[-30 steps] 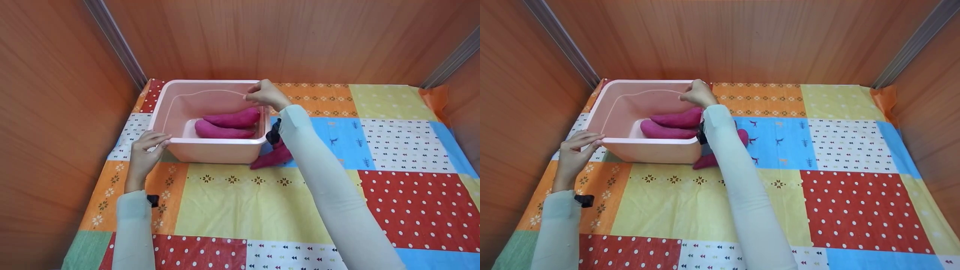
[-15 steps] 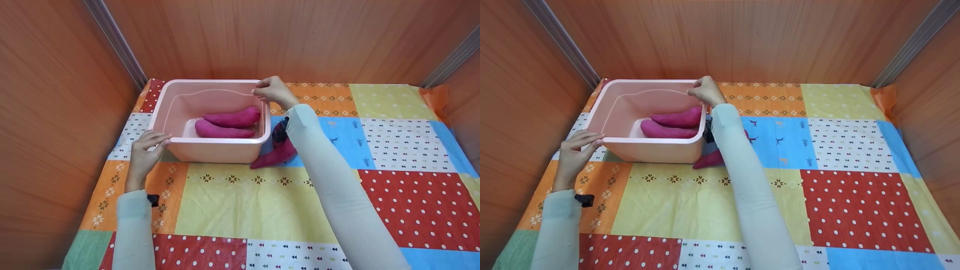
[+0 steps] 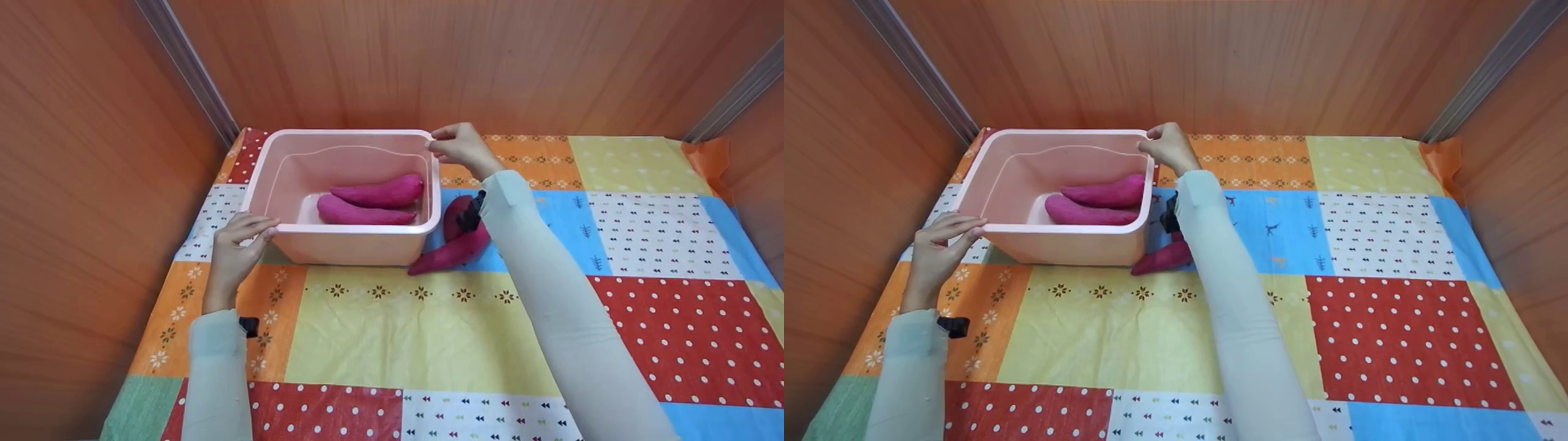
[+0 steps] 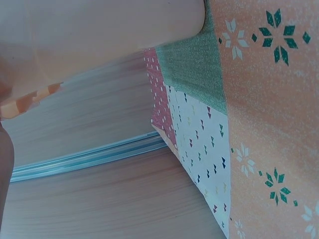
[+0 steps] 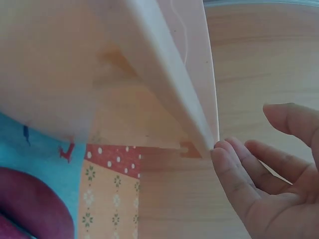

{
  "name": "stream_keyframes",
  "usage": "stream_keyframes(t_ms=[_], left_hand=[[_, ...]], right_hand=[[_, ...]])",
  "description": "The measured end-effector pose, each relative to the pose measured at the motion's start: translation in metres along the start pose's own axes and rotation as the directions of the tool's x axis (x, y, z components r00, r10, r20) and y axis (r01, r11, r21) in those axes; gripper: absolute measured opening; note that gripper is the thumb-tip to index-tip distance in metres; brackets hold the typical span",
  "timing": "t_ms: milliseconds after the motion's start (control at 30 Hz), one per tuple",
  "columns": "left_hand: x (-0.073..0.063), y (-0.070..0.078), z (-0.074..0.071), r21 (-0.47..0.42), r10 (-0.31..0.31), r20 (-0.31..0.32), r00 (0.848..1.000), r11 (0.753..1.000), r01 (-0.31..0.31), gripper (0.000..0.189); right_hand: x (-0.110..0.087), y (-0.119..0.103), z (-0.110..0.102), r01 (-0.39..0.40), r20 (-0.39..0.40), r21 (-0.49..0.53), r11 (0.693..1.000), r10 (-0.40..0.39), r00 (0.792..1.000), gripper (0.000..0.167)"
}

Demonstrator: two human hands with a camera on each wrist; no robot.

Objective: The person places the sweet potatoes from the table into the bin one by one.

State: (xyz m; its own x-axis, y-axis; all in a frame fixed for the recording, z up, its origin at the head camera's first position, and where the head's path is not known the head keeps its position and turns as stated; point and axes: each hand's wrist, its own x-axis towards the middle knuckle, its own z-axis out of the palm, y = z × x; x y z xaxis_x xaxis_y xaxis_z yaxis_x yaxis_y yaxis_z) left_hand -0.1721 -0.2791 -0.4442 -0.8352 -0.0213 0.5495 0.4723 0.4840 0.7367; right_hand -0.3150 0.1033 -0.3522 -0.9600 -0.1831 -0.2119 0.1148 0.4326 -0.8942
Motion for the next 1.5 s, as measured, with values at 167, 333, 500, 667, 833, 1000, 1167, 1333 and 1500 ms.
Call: stream_keyframes(t_ms=[167,333,500,667,833,1000,1167,1333,1500], left_hand=[[0.001,0.0,0.001,0.01,-0.006,-0.001,1.0,1.0,0.006,0.019],[0.0,0.002,0.001,0.021,-0.034,0.012,0.999,0.999,0.034,0.021],[0.0,0.015,0.001,0.038,-0.054,0.012,0.998,0.998,0.054,0.021],[0.001,0.031,0.001,0.036,0.017,0.014,1.0,0.999,-0.017,0.019],[0.001,0.036,0.001,0.023,0.019,0.021,1.0,1.0,-0.019,0.019],[0.001,0.034,0.0,0.03,-0.019,0.028,0.999,0.999,0.018,0.02],[0.0,0.015,0.001,0.031,-0.083,0.025,0.996,0.996,0.083,0.022],[0.0,0.0,0.001,0.027,-0.08,0.021,0.997,0.996,0.079,0.022],[0.001,0.005,0.002,0.021,-0.067,0.02,0.998,0.998,0.067,0.021]], right_hand=[[0.001,0.007,-0.006,-0.02,-0.022,0.006,1.0,0.02,1.0,0.046],[-0.001,0.018,-0.011,-0.042,-0.032,0.013,0.999,0.043,0.999,0.048],[-0.004,0.03,-0.014,-0.066,-0.037,0.017,0.998,0.067,0.997,0.051],[-0.007,0.044,-0.016,-0.086,-0.047,0.02,0.996,0.086,0.995,0.05],[-0.011,0.061,-0.021,-0.094,-0.047,0.037,0.995,0.095,0.994,0.053],[-0.014,0.079,-0.027,-0.098,-0.049,0.06,0.993,0.101,0.994,0.055],[-0.019,0.095,-0.032,-0.111,-0.05,0.107,0.988,0.117,0.992,0.058],[-0.022,0.113,-0.035,-0.148,-0.062,0.14,0.979,0.158,0.986,0.064],[-0.026,0.129,-0.036,-0.183,-0.07,0.153,0.971,0.195,0.978,0.066]])
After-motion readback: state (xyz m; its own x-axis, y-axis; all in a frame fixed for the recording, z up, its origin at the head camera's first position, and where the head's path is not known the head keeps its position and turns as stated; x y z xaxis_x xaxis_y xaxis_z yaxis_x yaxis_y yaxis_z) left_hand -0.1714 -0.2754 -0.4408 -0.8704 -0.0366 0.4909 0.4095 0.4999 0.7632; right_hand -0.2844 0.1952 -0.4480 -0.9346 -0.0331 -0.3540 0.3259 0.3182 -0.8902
